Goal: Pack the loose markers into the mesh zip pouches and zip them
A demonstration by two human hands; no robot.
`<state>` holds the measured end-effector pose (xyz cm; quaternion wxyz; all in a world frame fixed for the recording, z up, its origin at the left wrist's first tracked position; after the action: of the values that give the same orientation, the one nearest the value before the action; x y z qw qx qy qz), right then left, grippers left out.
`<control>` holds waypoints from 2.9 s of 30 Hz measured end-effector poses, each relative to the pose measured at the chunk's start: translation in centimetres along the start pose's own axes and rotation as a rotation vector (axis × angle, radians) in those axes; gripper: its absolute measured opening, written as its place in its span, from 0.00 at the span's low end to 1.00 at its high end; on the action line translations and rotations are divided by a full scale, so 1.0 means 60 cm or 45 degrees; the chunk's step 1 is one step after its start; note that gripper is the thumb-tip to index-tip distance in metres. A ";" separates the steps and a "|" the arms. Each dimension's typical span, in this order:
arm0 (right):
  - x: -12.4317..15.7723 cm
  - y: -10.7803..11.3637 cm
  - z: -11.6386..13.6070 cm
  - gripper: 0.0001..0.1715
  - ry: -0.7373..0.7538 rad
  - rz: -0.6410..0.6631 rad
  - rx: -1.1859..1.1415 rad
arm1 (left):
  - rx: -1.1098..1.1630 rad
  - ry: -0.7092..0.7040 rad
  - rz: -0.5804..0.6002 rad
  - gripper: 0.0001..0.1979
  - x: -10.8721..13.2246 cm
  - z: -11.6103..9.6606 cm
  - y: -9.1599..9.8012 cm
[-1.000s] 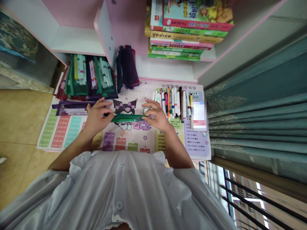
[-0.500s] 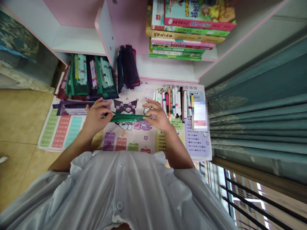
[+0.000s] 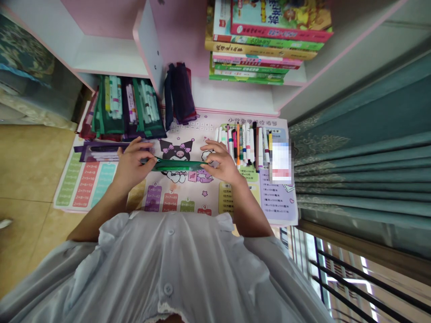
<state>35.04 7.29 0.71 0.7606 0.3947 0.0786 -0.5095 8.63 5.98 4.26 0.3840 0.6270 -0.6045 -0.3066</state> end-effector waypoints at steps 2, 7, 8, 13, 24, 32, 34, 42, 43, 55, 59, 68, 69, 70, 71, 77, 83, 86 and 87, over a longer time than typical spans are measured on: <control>0.000 0.000 0.000 0.14 -0.014 0.010 0.001 | 0.001 0.010 -0.011 0.09 -0.001 0.003 0.002; -0.001 0.001 0.001 0.15 -0.023 0.016 -0.005 | 0.028 0.030 -0.029 0.09 -0.001 0.010 0.005; -0.001 0.001 0.001 0.14 -0.017 0.013 0.001 | 0.036 0.035 -0.033 0.09 -0.001 0.011 0.006; -0.001 0.002 0.003 0.14 0.006 0.009 0.024 | 0.053 0.054 -0.049 0.08 -0.001 0.017 0.009; -0.002 0.002 0.006 0.13 0.047 -0.011 0.007 | 0.033 0.063 -0.058 0.08 0.000 0.025 0.016; -0.001 0.001 0.007 0.13 0.058 -0.003 0.013 | 0.046 0.053 -0.114 0.07 -0.001 0.031 0.019; 0.000 0.001 0.006 0.13 0.050 -0.004 0.014 | 0.048 0.062 -0.115 0.07 -0.001 0.033 0.020; -0.001 0.000 0.004 0.15 -0.008 0.022 0.022 | 0.043 0.081 -0.116 0.07 0.000 0.042 0.022; -0.001 0.001 0.005 0.15 -0.005 0.023 0.024 | 0.041 0.083 -0.118 0.07 0.000 0.043 0.022; 0.000 0.002 0.009 0.14 0.063 -0.006 0.027 | 0.060 0.127 -0.172 0.07 0.002 0.058 0.035; -0.001 0.002 0.008 0.14 0.052 -0.001 0.028 | 0.059 0.128 -0.199 0.07 0.002 0.061 0.037; 0.000 0.001 0.004 0.14 0.026 0.010 0.036 | 0.069 0.135 -0.234 0.07 0.004 0.066 0.044; 0.000 0.001 0.005 0.14 0.034 0.007 0.037 | 0.068 0.138 -0.232 0.07 0.004 0.067 0.044; 0.000 0.001 0.005 0.14 0.045 0.001 0.037 | 0.066 0.142 -0.233 0.07 0.004 0.067 0.044; 0.000 0.002 0.006 0.14 0.056 -0.005 0.037 | 0.064 0.144 -0.236 0.07 0.004 0.068 0.044; -0.001 0.003 0.007 0.14 0.040 0.002 0.041 | 0.090 0.119 -0.247 0.06 0.002 0.076 0.043; -0.001 0.002 0.003 0.16 -0.028 0.023 0.030 | 0.112 0.127 -0.284 0.07 0.004 0.083 0.044; 0.000 0.003 0.001 0.16 -0.036 0.016 0.033 | 0.124 0.152 -0.327 0.07 0.005 0.088 0.050; 0.000 0.004 0.001 0.17 -0.037 0.010 0.033 | 0.127 0.156 -0.339 0.06 0.005 0.090 0.053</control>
<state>35.23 7.30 0.87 0.7586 0.3973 0.0594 -0.5130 2.42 5.16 4.21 0.3446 0.7374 -0.5060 -0.2855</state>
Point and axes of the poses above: each hand's wrist, its own x-axis away from the middle knuckle, its own y-axis out of the back of the hand, z = x × y, the point moved 7 cm from there along -x, towards the middle knuckle, and after that the axes turned 7 degrees about y, right-handed, at the moved point
